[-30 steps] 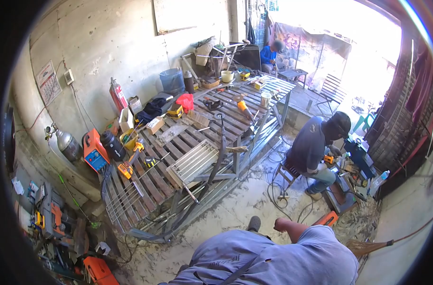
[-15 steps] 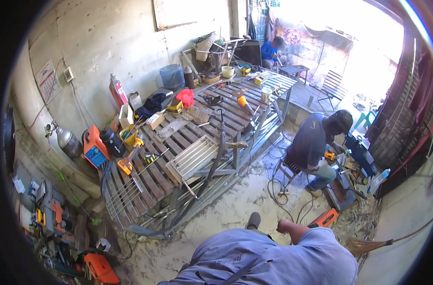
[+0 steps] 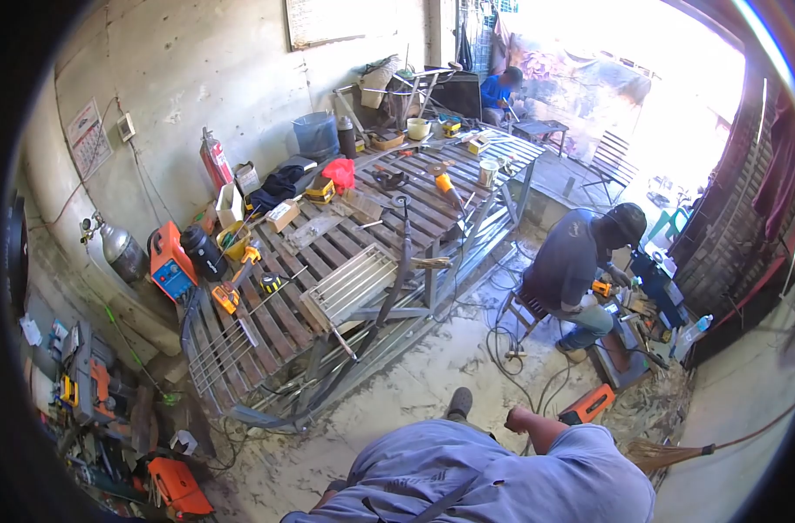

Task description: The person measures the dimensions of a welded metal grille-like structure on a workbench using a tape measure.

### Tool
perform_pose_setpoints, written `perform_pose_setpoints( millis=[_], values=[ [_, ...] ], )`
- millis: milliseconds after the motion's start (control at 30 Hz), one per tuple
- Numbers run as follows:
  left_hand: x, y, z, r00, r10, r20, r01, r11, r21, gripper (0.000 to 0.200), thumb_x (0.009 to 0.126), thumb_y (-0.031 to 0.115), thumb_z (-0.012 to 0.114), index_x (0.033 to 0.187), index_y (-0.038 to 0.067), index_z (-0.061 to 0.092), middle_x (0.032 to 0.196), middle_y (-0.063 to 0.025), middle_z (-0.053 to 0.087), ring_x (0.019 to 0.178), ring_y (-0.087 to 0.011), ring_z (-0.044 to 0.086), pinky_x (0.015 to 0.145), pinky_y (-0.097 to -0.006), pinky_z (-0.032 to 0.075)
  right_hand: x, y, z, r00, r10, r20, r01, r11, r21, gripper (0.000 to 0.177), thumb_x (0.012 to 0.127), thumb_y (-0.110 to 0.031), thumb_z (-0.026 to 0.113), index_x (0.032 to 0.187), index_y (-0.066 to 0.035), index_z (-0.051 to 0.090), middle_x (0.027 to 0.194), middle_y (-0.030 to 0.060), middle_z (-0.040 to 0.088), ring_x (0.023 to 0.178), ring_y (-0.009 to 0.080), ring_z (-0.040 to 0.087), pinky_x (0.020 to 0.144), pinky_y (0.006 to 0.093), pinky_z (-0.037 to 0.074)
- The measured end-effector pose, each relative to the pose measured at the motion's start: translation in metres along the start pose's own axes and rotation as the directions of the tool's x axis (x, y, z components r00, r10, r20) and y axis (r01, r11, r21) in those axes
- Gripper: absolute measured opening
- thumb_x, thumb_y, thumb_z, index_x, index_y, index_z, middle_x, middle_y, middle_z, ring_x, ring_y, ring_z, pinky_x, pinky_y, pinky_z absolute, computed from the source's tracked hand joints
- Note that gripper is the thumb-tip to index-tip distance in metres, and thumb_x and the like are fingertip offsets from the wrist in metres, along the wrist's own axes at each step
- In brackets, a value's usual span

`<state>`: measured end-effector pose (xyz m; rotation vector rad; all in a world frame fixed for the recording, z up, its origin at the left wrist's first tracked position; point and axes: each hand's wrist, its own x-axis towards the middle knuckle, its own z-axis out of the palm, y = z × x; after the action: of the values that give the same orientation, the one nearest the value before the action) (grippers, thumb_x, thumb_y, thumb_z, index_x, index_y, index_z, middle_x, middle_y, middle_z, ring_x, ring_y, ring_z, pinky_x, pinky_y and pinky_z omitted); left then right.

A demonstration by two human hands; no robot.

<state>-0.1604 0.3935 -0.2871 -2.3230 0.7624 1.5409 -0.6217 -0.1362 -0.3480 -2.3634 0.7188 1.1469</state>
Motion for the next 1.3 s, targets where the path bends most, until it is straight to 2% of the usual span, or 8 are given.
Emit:
perform_pose_setpoints(
  millis=[133, 267, 400, 533, 633, 1067, 1233, 1300],
  values=[
    [0.002, 0.003, 0.004, 1.0, 0.0, -0.002, 0.0, 1.0, 0.001, 0.072, 0.106, 0.058, 0.034, 0.143, 0.01, 0.073, 0.154, -0.0233, 0.064, 0.145, -0.0409, 0.061, 0.123, -0.0479, 0.046, -0.052, -0.03, -0.044, 0.991, 0.114, 0.077, -0.118, 0.992, 0.054, 0.052, 0.106, -0.038, 0.047, 0.093, -0.004, 0.085, 0.09, 0.0126, 0.085, 0.078, 0.025, 0.083, 0.075, 0.0419, 0.068],
    [0.009, 0.001, 0.004, 0.992, 0.128, -0.006, -0.127, 0.99, 0.061, 0.074, 0.109, 0.059, 0.031, 0.141, 0.008, 0.074, 0.153, -0.0234, 0.065, 0.144, -0.0412, 0.062, 0.123, -0.0482, 0.046, -0.035, -0.011, -0.025, 0.999, 0.014, 0.052, -0.013, 0.999, -0.03, 0.053, 0.107, -0.039, 0.046, 0.096, -0.004, 0.085, 0.091, 0.0128, 0.085, 0.079, 0.0256, 0.083, 0.075, 0.0418, 0.068],
    [0.003, 0.005, 0.004, 0.992, 0.097, -0.08, -0.092, 0.994, 0.067, 0.074, 0.109, 0.062, 0.033, 0.139, 0.009, 0.076, 0.151, -0.0234, 0.066, 0.143, -0.0412, 0.062, 0.122, -0.0489, 0.046, -0.009, 0.014, -0.003, 1.0, -0.009, 0.013, 0.01, 0.999, -0.048, 0.054, 0.108, -0.04, 0.046, 0.098, -0.005, 0.086, 0.093, 0.0119, 0.086, 0.082, 0.0261, 0.083, 0.077, 0.0425, 0.068],
    [0.018, 0.001, 0.008, 0.994, 0.084, -0.064, -0.081, 0.995, 0.056, 0.075, 0.109, 0.064, 0.035, 0.138, 0.009, 0.077, 0.149, -0.0246, 0.067, 0.143, -0.0414, 0.063, 0.122, -0.0492, 0.047, -0.056, -0.025, -0.054, 0.974, 0.206, 0.095, -0.211, 0.977, 0.042, 0.04, 0.104, -0.036, 0.055, 0.102, -0.009, 0.084, 0.095, 0.0093, 0.084, 0.09, 0.0295, 0.082, 0.08, 0.0477, 0.065],
    [0.018, 0.001, 0.008, 0.996, 0.074, -0.05, -0.072, 0.996, 0.048, 0.076, 0.108, 0.066, 0.037, 0.137, 0.008, 0.077, 0.149, -0.0252, 0.068, 0.143, -0.0416, 0.063, 0.121, -0.0493, 0.047, -0.064, -0.03, -0.061, 0.967, 0.241, 0.082, -0.249, 0.963, 0.099, 0.046, 0.105, -0.039, 0.05, 0.1, -0.009, 0.085, 0.093, 0.0102, 0.084, 0.087, 0.0293, 0.082, 0.079, 0.0473, 0.065],
    [0.008, 0.014, -0.006, 0.998, 0.045, -0.036, -0.044, 0.998, 0.043, 0.077, 0.106, 0.067, 0.041, 0.137, 0.007, 0.076, 0.148, -0.0263, 0.068, 0.142, -0.0426, 0.063, 0.121, -0.0492, 0.048, -0.003, 0.024, 0.008, 0.993, 0.062, 0.1, -0.056, 0.997, -0.057, 0.026, 0.099, -0.029, 0.066, 0.108, -0.011, 0.083, 0.108, 0.0126, 0.082, 0.108, 0.0368, 0.078, 0.085, 0.0527, 0.064],
    [0.01, 0.014, -0.007, 0.998, 0.04, -0.038, -0.039, 0.998, 0.042, 0.077, 0.105, 0.067, 0.042, 0.137, 0.007, 0.076, 0.148, -0.0267, 0.068, 0.142, -0.043, 0.064, 0.121, -0.0491, 0.048, -0.065, -0.024, -0.043, 0.948, 0.283, 0.146, -0.309, 0.93, 0.201, 0.027, 0.099, -0.03, 0.067, 0.112, -0.012, 0.081, 0.108, 0.0105, 0.082, 0.107, 0.0356, 0.078, 0.087, 0.0513, 0.064],
    [0.01, 0.013, -0.007, 0.999, 0.037, -0.036, -0.036, 0.999, 0.034, 0.077, 0.105, 0.068, 0.043, 0.137, 0.006, 0.076, 0.147, -0.0269, 0.068, 0.142, -0.0431, 0.064, 0.121, -0.0491, 0.048, -0.06, -0.021, -0.039, 0.963, 0.244, 0.117, -0.26, 0.955, 0.145, 0.026, 0.099, -0.029, 0.066, 0.113, -0.012, 0.081, 0.106, 0.0091, 0.083, 0.104, 0.0335, 0.079, 0.086, 0.05, 0.065]
  ],
)
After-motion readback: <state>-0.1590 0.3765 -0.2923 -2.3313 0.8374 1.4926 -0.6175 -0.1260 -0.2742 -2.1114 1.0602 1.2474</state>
